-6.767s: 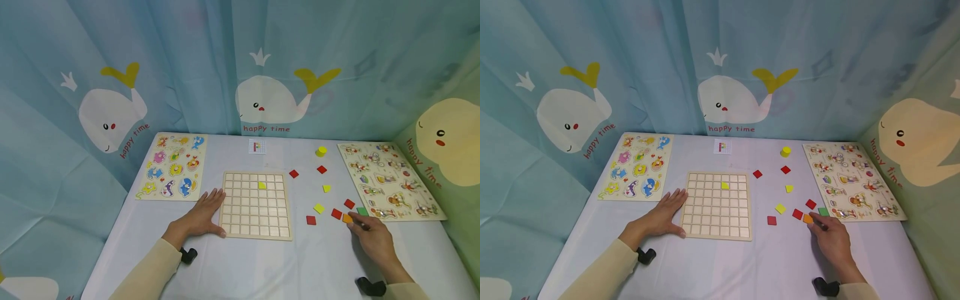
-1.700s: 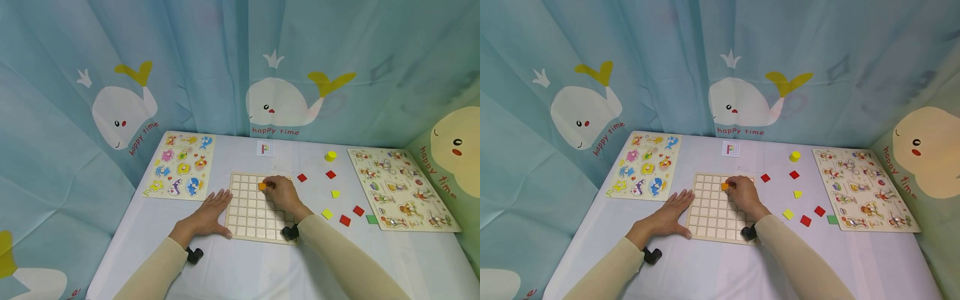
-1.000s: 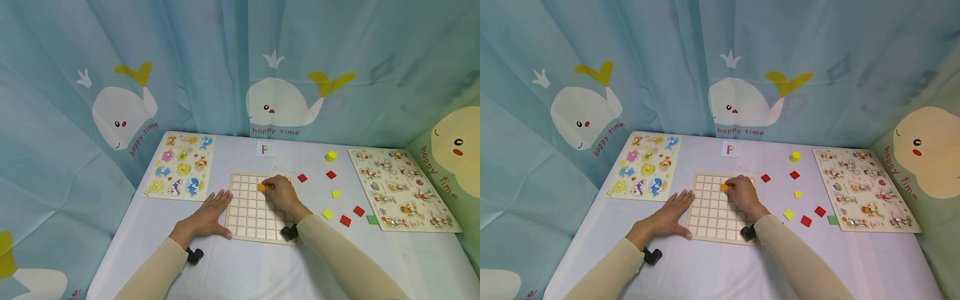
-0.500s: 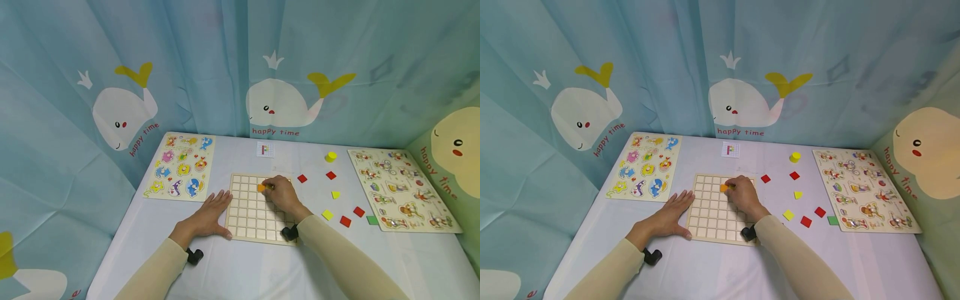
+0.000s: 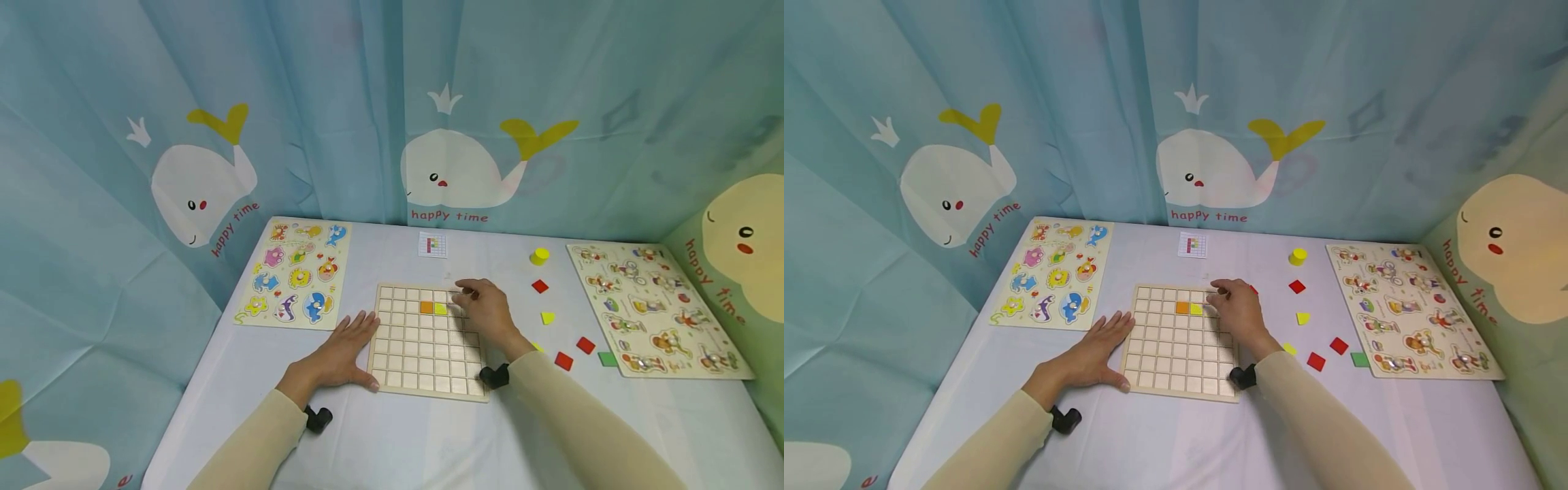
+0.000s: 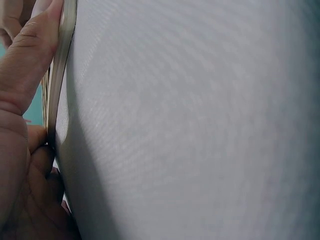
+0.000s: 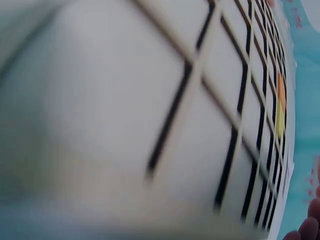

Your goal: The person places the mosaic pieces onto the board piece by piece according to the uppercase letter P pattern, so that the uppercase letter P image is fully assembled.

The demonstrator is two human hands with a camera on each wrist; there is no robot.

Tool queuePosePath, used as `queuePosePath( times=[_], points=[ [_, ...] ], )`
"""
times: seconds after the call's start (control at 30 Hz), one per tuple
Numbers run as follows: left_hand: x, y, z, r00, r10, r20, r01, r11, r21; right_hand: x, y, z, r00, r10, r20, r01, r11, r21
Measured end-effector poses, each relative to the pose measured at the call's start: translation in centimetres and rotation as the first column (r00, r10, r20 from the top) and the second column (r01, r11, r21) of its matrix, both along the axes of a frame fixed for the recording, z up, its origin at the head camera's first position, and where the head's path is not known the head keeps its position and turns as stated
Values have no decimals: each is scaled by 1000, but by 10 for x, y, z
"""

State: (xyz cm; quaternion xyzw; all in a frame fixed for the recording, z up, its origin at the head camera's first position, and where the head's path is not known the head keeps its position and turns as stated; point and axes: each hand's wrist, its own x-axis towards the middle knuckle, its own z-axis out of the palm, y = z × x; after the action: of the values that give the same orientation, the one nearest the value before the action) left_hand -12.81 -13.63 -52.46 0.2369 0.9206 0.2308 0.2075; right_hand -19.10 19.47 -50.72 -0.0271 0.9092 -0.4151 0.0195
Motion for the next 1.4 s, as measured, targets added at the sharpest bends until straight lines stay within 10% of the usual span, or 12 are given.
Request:
queuePosePath(
  times=[0.53, 1.4],
  points=[
    [0, -1, 1, 1000, -24, -2, 24, 1000, 16, -12, 54, 2, 981, -162, 103, 144, 975, 167],
    [-1, -1, 0, 1000, -16, 3, 16, 1000, 19, -12, 69, -6, 987, -56, 151, 28, 983, 183]
  ],
)
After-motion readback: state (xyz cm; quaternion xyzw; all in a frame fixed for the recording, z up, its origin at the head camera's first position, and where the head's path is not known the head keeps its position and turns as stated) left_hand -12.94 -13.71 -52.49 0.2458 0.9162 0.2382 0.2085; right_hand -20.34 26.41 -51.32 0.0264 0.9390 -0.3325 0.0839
